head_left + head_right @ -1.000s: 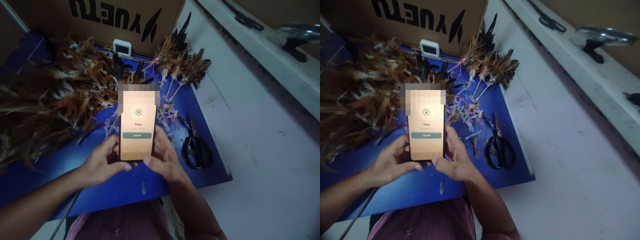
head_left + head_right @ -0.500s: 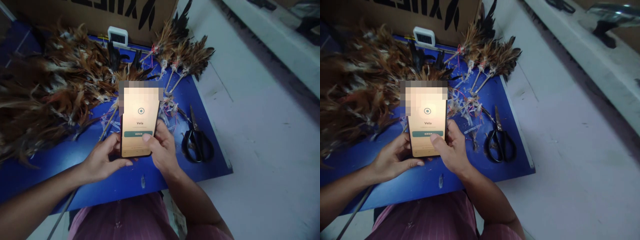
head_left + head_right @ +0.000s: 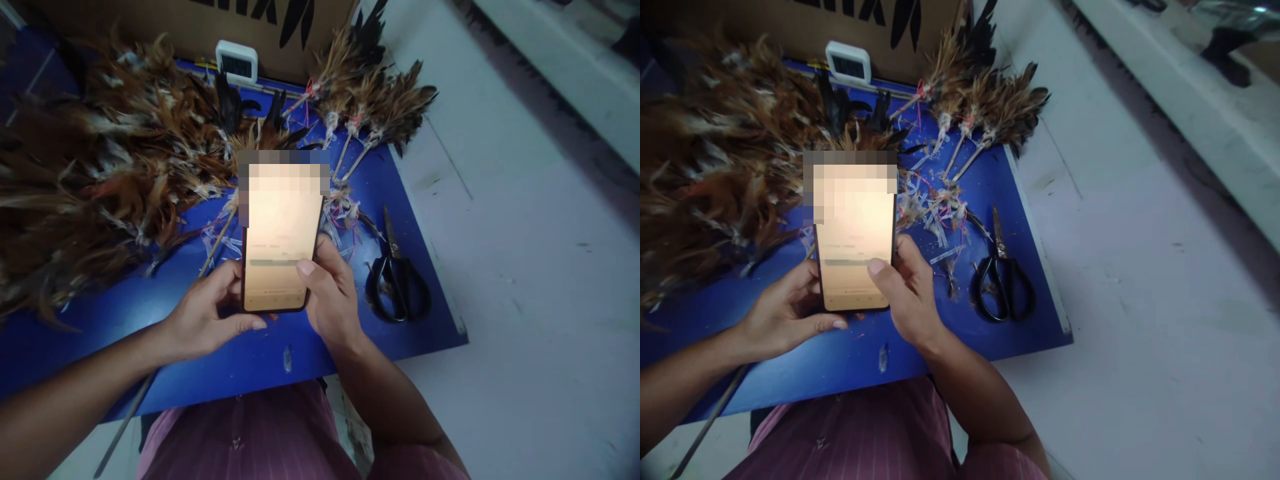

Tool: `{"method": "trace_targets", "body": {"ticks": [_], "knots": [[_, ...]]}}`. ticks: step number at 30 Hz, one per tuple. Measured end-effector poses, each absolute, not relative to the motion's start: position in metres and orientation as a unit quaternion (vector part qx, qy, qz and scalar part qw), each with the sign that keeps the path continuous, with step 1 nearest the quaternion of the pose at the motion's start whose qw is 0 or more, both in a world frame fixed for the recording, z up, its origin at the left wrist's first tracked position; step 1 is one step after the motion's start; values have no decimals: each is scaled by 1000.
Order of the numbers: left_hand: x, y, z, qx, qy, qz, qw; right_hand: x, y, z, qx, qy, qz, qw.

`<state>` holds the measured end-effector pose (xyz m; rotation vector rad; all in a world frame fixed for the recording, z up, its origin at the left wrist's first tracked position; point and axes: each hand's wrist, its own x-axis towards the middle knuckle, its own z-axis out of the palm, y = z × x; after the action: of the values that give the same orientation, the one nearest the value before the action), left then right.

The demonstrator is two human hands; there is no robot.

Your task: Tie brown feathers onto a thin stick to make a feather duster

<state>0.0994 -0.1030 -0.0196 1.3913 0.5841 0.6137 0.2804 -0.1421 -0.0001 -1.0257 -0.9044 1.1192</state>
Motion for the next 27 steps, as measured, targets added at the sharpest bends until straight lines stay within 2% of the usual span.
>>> {"method": "trace_targets", "body": {"ticks": [27], "knots": [[103,-103,-11,607,235,277,706,281,-149,7,-463,-409,491,614]]}}
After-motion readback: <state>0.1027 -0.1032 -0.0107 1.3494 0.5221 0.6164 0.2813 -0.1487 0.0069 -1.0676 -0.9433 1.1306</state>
